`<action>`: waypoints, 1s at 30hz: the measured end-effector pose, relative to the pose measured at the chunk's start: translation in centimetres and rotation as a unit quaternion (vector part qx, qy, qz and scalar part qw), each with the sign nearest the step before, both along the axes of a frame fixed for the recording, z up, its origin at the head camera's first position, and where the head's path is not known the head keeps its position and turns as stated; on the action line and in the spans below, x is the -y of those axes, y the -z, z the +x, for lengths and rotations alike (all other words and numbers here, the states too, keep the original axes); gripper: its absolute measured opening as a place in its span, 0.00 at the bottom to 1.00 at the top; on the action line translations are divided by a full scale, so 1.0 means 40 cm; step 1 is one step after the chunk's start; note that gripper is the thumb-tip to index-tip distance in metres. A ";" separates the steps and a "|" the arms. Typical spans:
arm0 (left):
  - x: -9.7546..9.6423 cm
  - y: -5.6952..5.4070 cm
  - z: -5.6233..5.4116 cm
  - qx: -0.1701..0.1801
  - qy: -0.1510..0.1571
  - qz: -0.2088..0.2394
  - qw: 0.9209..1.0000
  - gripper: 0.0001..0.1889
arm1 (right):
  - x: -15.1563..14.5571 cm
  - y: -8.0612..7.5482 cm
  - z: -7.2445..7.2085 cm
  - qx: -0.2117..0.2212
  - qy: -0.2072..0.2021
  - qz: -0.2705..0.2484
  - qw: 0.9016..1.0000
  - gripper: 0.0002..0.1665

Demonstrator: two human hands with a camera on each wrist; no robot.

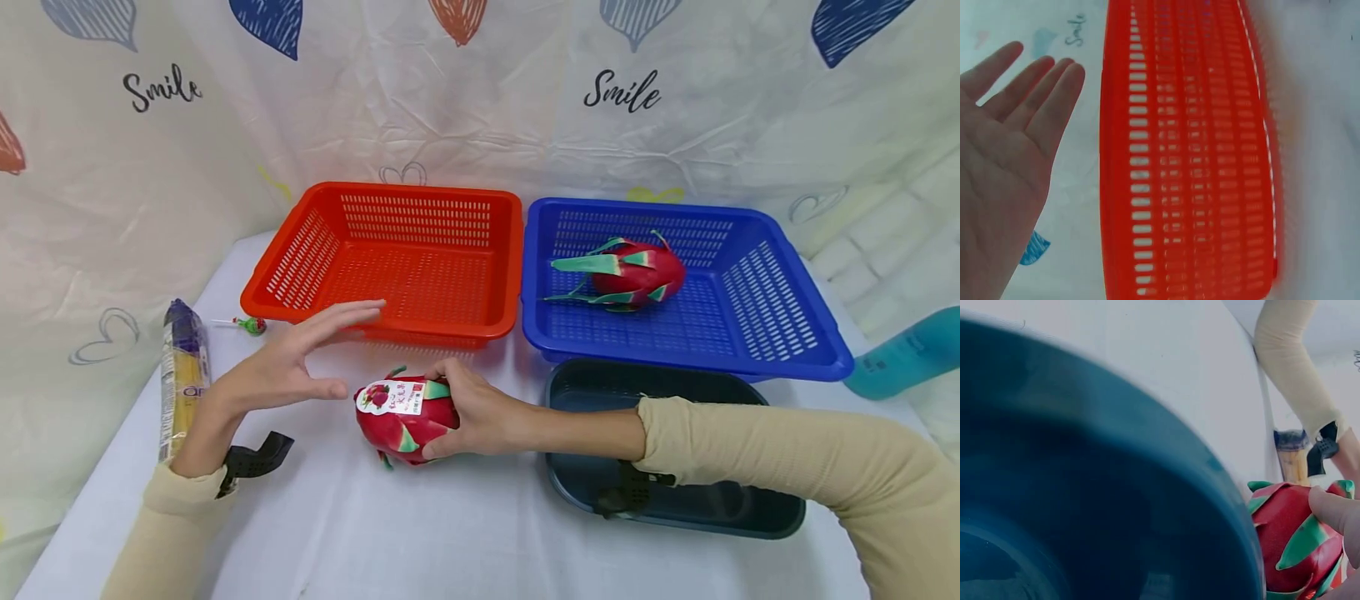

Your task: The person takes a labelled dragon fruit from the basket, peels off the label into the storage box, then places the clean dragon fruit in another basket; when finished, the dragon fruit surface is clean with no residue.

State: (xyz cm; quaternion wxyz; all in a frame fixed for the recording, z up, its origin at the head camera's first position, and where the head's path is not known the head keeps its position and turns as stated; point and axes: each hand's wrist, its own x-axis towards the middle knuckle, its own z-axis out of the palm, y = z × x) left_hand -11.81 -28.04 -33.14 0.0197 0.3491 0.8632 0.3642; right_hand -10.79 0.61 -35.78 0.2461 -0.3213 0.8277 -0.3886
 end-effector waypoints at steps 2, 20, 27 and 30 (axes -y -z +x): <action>-0.012 0.003 0.005 0.021 0.018 0.001 1.000 0.50 | 0.000 -0.001 0.000 -0.003 -0.002 0.001 1.000 0.46; -0.032 0.096 0.016 0.159 0.062 -0.056 0.984 0.60 | 0.005 -0.011 0.023 -0.063 -0.008 0.044 0.997 0.48; -0.042 0.113 0.016 0.201 0.055 -0.043 0.977 0.54 | 0.000 -0.014 0.021 -0.059 -0.005 0.023 0.998 0.49; -0.044 0.122 0.013 0.201 0.061 -0.032 0.977 0.53 | -0.002 -0.012 0.021 -0.062 -0.007 0.023 0.998 0.48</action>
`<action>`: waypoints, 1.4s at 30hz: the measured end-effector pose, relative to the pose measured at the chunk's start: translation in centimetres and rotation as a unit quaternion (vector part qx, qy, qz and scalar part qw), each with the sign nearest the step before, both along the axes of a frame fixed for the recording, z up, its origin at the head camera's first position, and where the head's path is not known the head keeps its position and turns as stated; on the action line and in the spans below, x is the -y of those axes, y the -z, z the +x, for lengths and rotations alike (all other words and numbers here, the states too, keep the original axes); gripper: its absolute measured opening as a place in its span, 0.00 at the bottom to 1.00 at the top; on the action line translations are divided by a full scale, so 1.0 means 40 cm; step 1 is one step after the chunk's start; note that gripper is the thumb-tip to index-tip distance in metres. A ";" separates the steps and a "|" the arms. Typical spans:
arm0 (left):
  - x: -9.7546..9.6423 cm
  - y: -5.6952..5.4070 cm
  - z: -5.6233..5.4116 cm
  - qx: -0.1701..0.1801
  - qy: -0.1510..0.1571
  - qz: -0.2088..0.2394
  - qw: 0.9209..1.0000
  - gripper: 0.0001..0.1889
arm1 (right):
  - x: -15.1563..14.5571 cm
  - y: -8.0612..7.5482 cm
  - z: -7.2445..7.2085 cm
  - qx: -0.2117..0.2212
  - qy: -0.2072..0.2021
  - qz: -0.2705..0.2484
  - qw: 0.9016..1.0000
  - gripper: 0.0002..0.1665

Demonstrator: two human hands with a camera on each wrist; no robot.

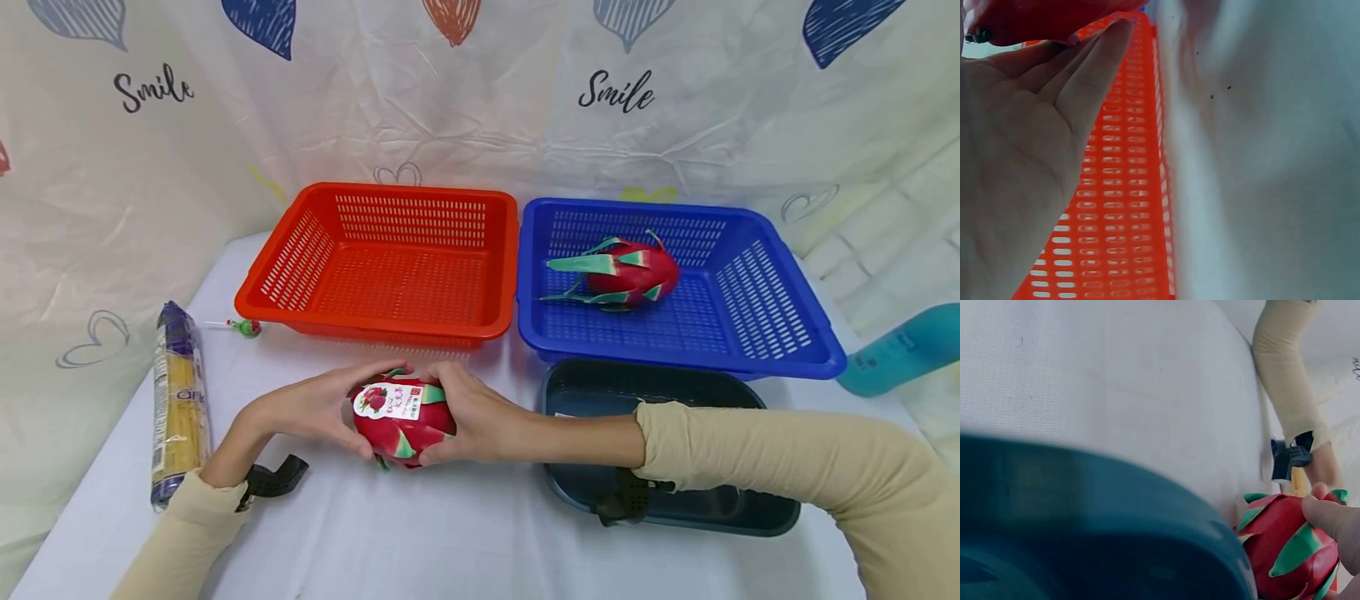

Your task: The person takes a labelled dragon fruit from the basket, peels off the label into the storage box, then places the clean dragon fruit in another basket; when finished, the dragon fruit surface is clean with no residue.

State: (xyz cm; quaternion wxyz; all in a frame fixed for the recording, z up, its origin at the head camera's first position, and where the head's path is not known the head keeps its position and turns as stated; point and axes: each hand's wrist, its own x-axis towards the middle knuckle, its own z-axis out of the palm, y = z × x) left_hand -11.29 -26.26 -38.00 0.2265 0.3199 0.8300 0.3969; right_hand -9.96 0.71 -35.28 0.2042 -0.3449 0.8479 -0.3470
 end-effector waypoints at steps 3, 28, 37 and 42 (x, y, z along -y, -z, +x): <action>-0.001 0.007 -0.002 -0.001 0.000 0.006 1.000 0.52 | -0.001 0.001 0.001 -0.001 -0.001 0.002 1.000 0.48; 0.003 0.021 -0.010 0.017 -0.012 0.018 1.000 0.48 | 0.046 -0.046 -0.021 -0.001 0.008 0.006 1.000 0.29; 0.002 0.017 -0.009 0.014 -0.015 0.010 1.000 0.48 | 0.060 -0.039 -0.033 -0.022 0.022 0.008 0.999 0.27; 0.004 0.015 -0.008 0.010 -0.015 0.004 1.000 0.48 | 0.064 -0.038 -0.034 -0.022 0.028 -0.001 0.999 0.25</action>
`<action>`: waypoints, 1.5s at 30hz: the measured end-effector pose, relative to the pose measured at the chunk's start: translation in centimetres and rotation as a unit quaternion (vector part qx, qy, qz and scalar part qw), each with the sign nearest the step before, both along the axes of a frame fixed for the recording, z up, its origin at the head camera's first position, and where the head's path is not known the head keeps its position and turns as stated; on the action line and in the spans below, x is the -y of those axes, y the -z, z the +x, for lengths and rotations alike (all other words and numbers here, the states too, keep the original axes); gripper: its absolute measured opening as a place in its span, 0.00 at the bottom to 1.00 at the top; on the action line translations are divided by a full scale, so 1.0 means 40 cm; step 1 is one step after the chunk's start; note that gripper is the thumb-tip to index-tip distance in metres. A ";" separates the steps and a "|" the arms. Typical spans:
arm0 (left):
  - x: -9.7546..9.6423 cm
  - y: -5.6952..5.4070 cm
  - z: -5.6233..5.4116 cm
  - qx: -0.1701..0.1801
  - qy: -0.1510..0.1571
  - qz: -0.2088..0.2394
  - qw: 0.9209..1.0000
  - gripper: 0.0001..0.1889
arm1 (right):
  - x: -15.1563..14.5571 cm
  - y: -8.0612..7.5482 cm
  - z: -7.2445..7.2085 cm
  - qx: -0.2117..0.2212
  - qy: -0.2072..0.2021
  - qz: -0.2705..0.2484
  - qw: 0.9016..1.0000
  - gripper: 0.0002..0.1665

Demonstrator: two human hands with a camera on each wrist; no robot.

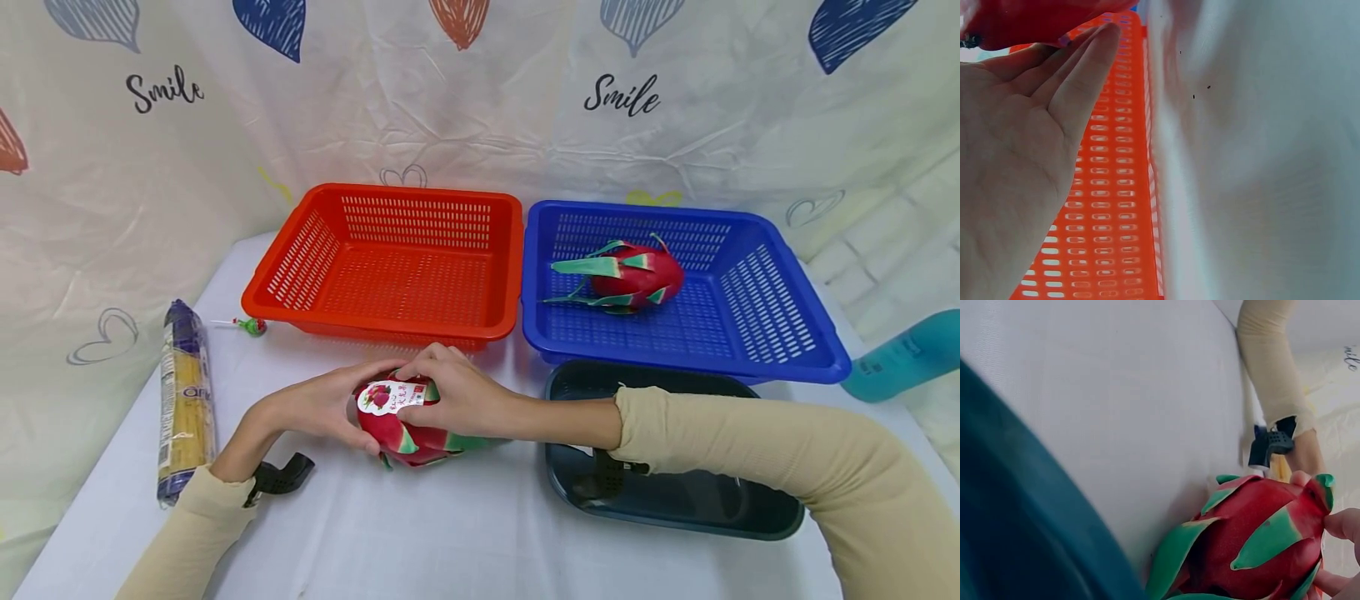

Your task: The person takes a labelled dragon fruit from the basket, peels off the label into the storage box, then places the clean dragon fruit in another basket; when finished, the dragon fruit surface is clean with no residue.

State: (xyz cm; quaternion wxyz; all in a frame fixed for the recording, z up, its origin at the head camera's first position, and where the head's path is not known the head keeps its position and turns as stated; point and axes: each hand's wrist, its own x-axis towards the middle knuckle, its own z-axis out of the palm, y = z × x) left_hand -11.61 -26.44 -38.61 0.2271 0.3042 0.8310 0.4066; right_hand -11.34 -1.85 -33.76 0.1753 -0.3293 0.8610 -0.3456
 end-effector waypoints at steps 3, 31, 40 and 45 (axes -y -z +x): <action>0.000 0.000 0.001 -0.005 0.002 0.001 1.000 0.49 | 0.001 0.001 0.000 0.000 0.000 -0.004 1.000 0.24; -0.006 -0.012 0.010 -0.023 0.013 -0.001 1.000 0.51 | 0.028 -0.016 0.002 0.093 0.054 -0.011 0.994 0.16; -0.012 -0.013 0.011 -0.027 0.025 0.008 0.999 0.51 | 0.026 -0.006 0.002 0.058 0.065 -0.054 0.995 0.06; -0.015 -0.017 0.014 -0.023 0.030 0.015 0.999 0.51 | 0.030 -0.001 0.003 0.030 0.056 -0.061 0.996 0.06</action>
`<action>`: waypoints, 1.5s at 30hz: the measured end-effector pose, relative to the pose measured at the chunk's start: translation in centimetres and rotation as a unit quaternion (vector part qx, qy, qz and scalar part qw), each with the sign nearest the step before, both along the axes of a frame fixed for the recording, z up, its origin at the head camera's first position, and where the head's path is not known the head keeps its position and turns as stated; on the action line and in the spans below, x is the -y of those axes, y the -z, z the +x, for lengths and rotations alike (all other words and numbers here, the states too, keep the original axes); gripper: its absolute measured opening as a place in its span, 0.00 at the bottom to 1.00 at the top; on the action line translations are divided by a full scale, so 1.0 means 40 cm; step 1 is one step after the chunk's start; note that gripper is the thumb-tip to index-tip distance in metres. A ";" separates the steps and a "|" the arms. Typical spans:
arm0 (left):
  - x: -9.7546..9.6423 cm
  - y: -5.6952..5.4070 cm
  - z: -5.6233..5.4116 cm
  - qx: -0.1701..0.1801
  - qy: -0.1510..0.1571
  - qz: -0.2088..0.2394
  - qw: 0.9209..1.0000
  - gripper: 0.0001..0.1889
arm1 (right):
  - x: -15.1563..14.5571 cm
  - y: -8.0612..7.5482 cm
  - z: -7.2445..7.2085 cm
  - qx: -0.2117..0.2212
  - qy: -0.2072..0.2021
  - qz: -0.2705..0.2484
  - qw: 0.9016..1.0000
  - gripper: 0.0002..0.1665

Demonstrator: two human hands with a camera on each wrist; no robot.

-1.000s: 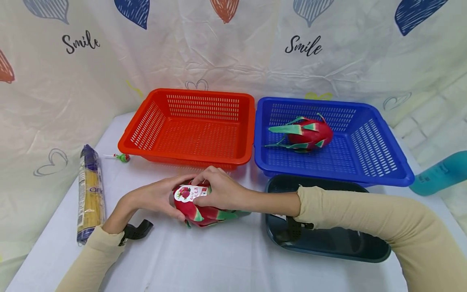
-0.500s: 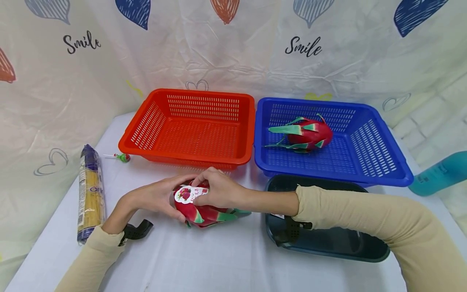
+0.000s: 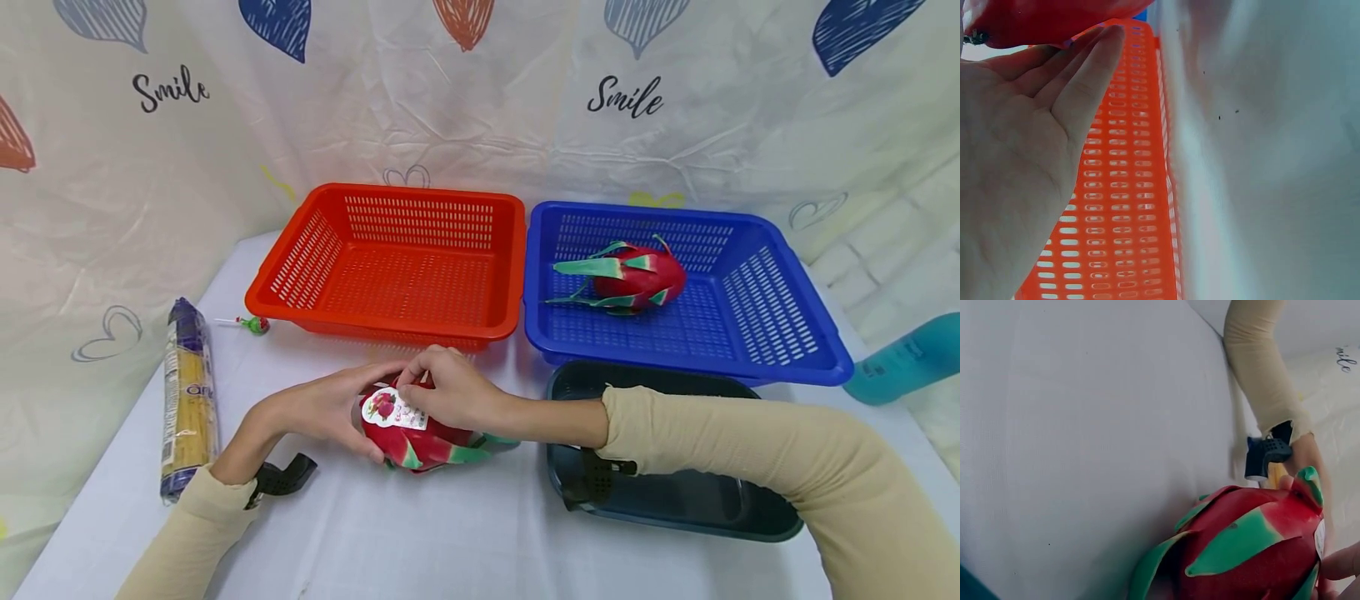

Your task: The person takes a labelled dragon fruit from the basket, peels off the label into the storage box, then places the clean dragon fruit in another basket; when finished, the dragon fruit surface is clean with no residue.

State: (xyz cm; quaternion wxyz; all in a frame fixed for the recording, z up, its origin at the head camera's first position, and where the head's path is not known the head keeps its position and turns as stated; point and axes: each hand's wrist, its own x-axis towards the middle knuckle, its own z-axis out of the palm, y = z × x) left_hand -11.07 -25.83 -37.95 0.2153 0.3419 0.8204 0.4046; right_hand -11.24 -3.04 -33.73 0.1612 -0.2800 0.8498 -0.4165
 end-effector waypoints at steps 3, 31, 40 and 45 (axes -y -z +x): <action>0.000 0.000 0.002 0.004 0.001 -0.001 1.000 0.52 | 0.000 0.000 0.007 -0.015 -0.015 0.002 1.000 0.06; 0.000 -0.002 0.002 -0.016 0.001 -0.020 1.000 0.52 | -0.003 0.000 -0.004 0.013 -0.003 -0.001 1.000 0.05; -0.004 -0.002 0.005 -0.034 0.006 -0.025 0.999 0.53 | 0.006 0.007 0.005 -0.007 -0.011 -0.021 1.000 0.06; -0.003 0.000 0.003 -0.024 0.012 -0.009 1.000 0.52 | 0.006 0.008 0.014 -0.027 -0.021 -0.016 0.999 0.05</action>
